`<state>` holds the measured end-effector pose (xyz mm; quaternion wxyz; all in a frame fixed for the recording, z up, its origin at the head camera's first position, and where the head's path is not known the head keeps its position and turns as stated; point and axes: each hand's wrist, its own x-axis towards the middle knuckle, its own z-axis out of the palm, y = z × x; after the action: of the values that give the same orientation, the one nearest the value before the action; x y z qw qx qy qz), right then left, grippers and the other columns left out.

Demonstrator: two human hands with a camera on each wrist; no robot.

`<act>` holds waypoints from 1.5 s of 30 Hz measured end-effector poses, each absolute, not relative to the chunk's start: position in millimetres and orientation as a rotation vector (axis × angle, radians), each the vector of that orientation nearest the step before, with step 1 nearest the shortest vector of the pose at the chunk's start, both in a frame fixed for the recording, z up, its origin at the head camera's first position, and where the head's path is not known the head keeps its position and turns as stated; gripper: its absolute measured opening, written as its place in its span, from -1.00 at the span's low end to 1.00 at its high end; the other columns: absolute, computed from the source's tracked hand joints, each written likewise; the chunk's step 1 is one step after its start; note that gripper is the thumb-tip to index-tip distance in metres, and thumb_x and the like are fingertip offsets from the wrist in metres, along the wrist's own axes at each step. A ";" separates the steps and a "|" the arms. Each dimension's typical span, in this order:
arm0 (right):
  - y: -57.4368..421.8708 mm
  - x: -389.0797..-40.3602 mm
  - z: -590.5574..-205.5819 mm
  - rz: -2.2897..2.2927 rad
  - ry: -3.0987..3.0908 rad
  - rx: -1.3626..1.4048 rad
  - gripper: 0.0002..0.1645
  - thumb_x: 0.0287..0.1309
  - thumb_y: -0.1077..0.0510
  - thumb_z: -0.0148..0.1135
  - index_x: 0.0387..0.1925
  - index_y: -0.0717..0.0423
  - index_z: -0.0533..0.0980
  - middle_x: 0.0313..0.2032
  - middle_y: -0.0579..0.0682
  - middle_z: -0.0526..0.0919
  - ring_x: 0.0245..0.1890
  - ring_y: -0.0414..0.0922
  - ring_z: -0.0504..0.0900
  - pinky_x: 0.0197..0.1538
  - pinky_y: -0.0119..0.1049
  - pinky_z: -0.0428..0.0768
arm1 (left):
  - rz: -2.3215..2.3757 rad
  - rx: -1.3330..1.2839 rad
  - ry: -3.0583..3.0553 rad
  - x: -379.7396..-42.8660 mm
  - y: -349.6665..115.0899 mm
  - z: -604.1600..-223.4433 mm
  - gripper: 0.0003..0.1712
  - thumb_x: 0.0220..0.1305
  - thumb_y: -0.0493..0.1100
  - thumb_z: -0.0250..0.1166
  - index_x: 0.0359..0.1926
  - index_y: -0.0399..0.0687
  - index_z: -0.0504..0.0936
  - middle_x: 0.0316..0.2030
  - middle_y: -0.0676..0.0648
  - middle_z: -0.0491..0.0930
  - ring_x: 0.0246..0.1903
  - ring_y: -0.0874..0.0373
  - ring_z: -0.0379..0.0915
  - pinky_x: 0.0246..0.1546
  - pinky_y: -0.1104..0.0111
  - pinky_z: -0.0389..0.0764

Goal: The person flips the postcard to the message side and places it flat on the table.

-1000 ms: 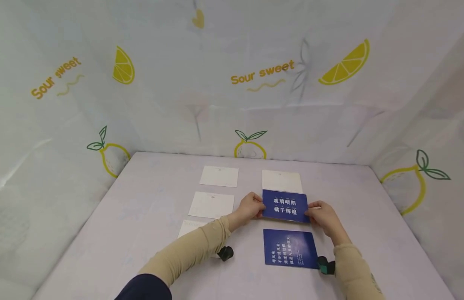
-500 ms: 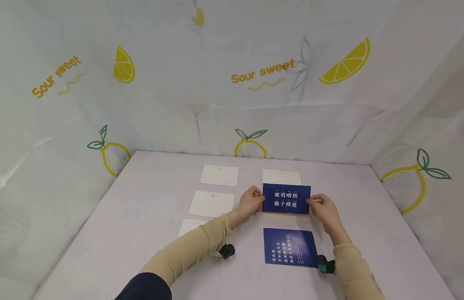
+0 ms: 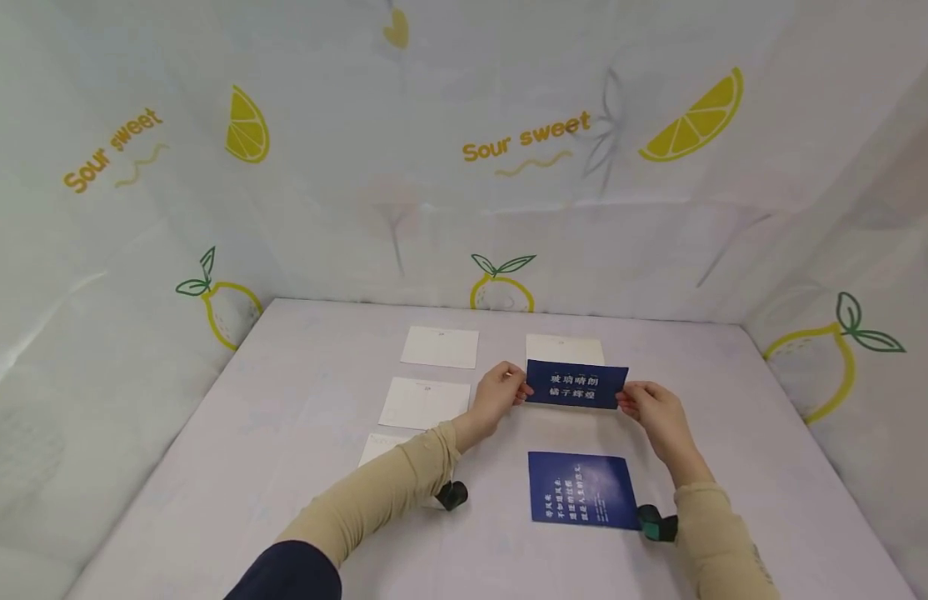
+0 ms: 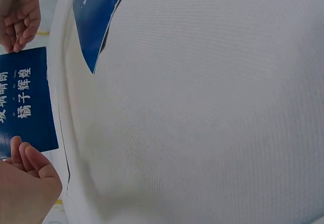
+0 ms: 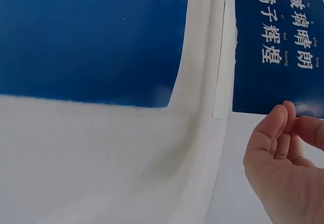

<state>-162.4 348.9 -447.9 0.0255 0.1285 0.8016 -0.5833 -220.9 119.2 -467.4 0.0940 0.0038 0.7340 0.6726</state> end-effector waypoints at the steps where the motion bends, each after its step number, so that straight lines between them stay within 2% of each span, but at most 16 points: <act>1: 349.1 -162.5 -447.0 -1.816 2.463 0.400 -0.45 0.40 0.05 -0.23 0.12 0.48 0.22 -0.39 -0.34 0.51 -0.33 -0.47 0.53 -0.17 -0.59 0.56 | 2.003 0.015 2.178 -221.5 119.2 -467.5 -0.86 0.27 -0.20 0.10 -0.36 -0.16 0.54 -0.53 -0.15 0.66 -0.63 0.32 0.39 -0.53 0.53 0.49; 9: 354.1 -160.0 -445.8 -1.956 2.344 0.365 -0.57 0.38 0.07 -0.19 0.01 0.40 0.27 -0.40 -0.34 0.54 -0.32 -0.43 0.56 -0.17 -0.57 0.57 | 2.058 0.101 2.087 -222.2 113.3 -467.3 -0.86 0.26 -0.20 0.15 -0.35 -0.19 0.58 -0.47 -0.17 0.69 -0.55 0.29 0.51 -0.43 0.51 0.57; 14: 358.6 -155.6 -447.7 -2.013 2.257 0.325 -0.71 0.38 0.03 -0.14 -0.14 0.10 0.44 -0.36 -0.32 0.55 -0.29 -0.41 0.56 -0.17 -0.58 0.55 | 2.049 0.248 2.045 -221.5 105.8 -466.1 -0.89 0.24 -0.21 0.19 -0.37 -0.16 0.57 -0.46 -0.07 0.70 -0.47 0.29 0.59 -0.32 0.42 0.63; 17: 360.8 -154.8 -449.4 -2.014 2.213 0.334 -0.78 0.35 0.00 -0.06 -0.29 -0.13 0.53 -0.37 -0.35 0.53 -0.30 -0.41 0.53 -0.18 -0.59 0.53 | 2.047 0.269 2.018 -222.1 103.8 -466.9 -0.89 0.20 -0.23 0.23 -0.35 -0.22 0.58 -0.41 -0.14 0.71 -0.45 0.26 0.60 -0.29 0.39 0.64; 20: 362.5 -156.3 -451.8 -1.981 2.201 0.363 -0.83 0.30 -0.01 0.04 -0.38 -0.22 0.54 -0.37 -0.37 0.51 -0.32 -0.42 0.49 -0.19 -0.57 0.53 | 2.028 0.252 2.009 -224.2 103.6 -469.3 -0.87 0.15 -0.25 0.27 -0.33 -0.27 0.59 -0.35 -0.22 0.70 -0.43 0.25 0.59 -0.29 0.40 0.63; 23: 363.9 -158.5 -454.3 -1.893 2.260 0.374 -0.87 0.26 -0.05 0.09 -0.31 -0.17 0.53 -0.32 -0.39 0.50 -0.30 -0.45 0.48 -0.18 -0.57 0.52 | 1.995 0.252 2.020 -226.6 103.9 -473.4 -0.85 0.11 -0.28 0.30 -0.31 -0.30 0.61 -0.33 -0.23 0.69 -0.41 0.23 0.59 -0.31 0.44 0.61; 27: 365.2 -161.6 -458.1 -1.727 2.394 0.332 -0.67 0.24 -0.09 0.10 -0.11 0.03 0.50 -0.23 -0.36 0.49 -0.27 -0.50 0.46 -0.17 -0.58 0.50 | 1.915 0.280 2.100 -228.5 103.3 -478.9 -0.85 0.06 -0.30 0.32 -0.31 -0.28 0.64 -0.35 -0.20 0.70 -0.43 0.27 0.57 -0.35 0.50 0.58; 30: 365.2 -163.3 -460.8 -1.587 2.508 0.281 -0.51 0.25 -0.07 0.10 0.02 0.23 0.45 -0.16 -0.25 0.52 -0.27 -0.53 0.44 -0.17 -0.59 0.50 | 1.795 0.314 2.218 -227.5 102.0 -479.3 -0.84 0.02 -0.29 0.33 -0.31 -0.24 0.65 -0.40 -0.14 0.70 -0.52 0.36 0.48 -0.47 0.56 0.49; 33: 363.4 -164.1 -463.2 -1.464 2.597 0.251 -0.41 0.25 -0.04 0.10 0.08 0.38 0.39 -0.08 -0.03 0.55 -0.29 -0.53 0.44 -0.19 -0.58 0.50 | 1.671 0.353 2.319 -227.0 101.6 -480.9 -0.82 -0.03 -0.27 0.34 -0.31 -0.20 0.66 -0.43 -0.08 0.69 -0.57 0.40 0.40 -0.53 0.60 0.40; 37: 360.2 -164.7 -465.7 -1.326 2.682 0.239 -0.40 0.23 -0.03 0.11 0.06 0.41 0.39 -0.01 0.24 0.53 -0.32 -0.45 0.44 -0.24 -0.53 0.49 | 1.552 0.401 2.410 -227.0 103.0 -483.6 -0.80 -0.05 -0.26 0.34 -0.30 -0.19 0.66 -0.45 -0.05 0.68 -0.55 0.42 0.38 -0.50 0.61 0.38; 45: 355.7 -167.2 -466.9 -1.121 2.761 0.276 -0.47 0.17 0.02 0.14 -0.03 0.41 0.44 -0.16 0.29 0.60 -0.36 -0.22 0.52 -0.36 -0.41 0.45 | 1.326 0.464 2.613 -225.2 110.4 -478.4 -0.76 -0.06 -0.28 0.32 -0.28 -0.23 0.67 -0.48 -0.04 0.64 -0.54 0.34 0.32 -0.49 0.60 0.32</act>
<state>-167.2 355.7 -466.9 0.0746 0.0919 0.9201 -0.3734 -225.2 110.4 -478.4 0.0873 0.1559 0.8774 0.4453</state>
